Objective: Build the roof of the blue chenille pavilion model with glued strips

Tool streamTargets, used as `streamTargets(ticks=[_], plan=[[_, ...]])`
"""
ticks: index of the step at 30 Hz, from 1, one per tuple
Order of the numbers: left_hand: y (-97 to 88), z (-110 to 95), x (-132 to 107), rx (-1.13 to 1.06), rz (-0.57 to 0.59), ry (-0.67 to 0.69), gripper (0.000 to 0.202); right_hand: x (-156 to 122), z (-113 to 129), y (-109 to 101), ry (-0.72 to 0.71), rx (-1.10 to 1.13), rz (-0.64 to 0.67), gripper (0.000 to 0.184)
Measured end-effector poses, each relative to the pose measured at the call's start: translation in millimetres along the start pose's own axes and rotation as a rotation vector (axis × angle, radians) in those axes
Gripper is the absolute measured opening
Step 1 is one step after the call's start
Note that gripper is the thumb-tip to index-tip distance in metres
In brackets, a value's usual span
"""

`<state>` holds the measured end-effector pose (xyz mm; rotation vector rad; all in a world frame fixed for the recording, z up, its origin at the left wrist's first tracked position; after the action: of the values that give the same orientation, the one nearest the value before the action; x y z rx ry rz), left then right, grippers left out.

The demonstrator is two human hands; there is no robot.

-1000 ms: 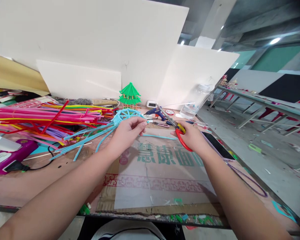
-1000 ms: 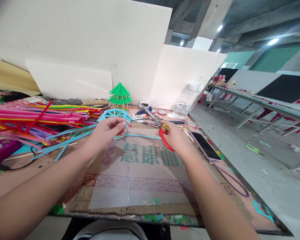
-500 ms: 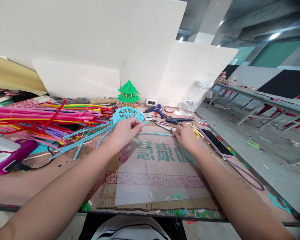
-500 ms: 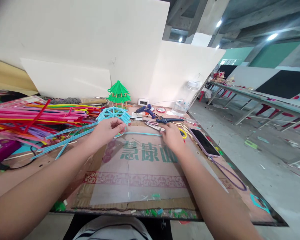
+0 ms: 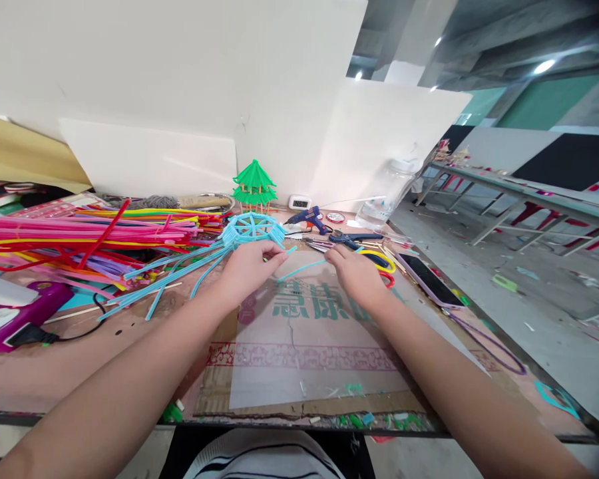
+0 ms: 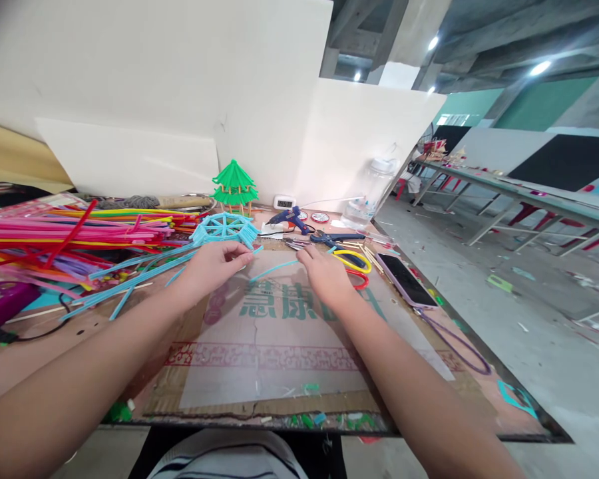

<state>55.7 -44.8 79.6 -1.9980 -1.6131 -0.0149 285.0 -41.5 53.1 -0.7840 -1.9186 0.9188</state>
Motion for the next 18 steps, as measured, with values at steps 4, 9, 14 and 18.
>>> streamTargets(ticks=[4, 9, 14, 18], plan=[[4.0, -6, -5, -0.006, 0.036, -0.034, 0.028, -2, -3, -30, 0.007, -0.089, -0.165, 0.027], [14.6, 2, -5, -0.16, 0.124, -0.157, 0.032, -3, -2, -50, 0.016, -0.165, -0.308, 0.024], [27.9, 21, -2, -0.504, 0.22, -0.318, 0.036, -3, -5, -52, 0.054, -0.137, -0.326, 0.02], [29.0, 25, -1, -0.589, 0.169, -0.326, 0.037, -5, -4, -56, 0.098, 0.147, -0.433, 0.018]])
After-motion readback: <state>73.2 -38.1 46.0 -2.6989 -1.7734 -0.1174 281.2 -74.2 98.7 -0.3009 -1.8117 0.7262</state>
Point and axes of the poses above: each hand's wrist, its own x-axis towards the middle knuckle, its own y-axis out of the palm, z = x × y, the point moved 4 cm from there along x, towards the middle knuckle, and after that the axes turned 14 degrees about -x, right-handed, at the moved point
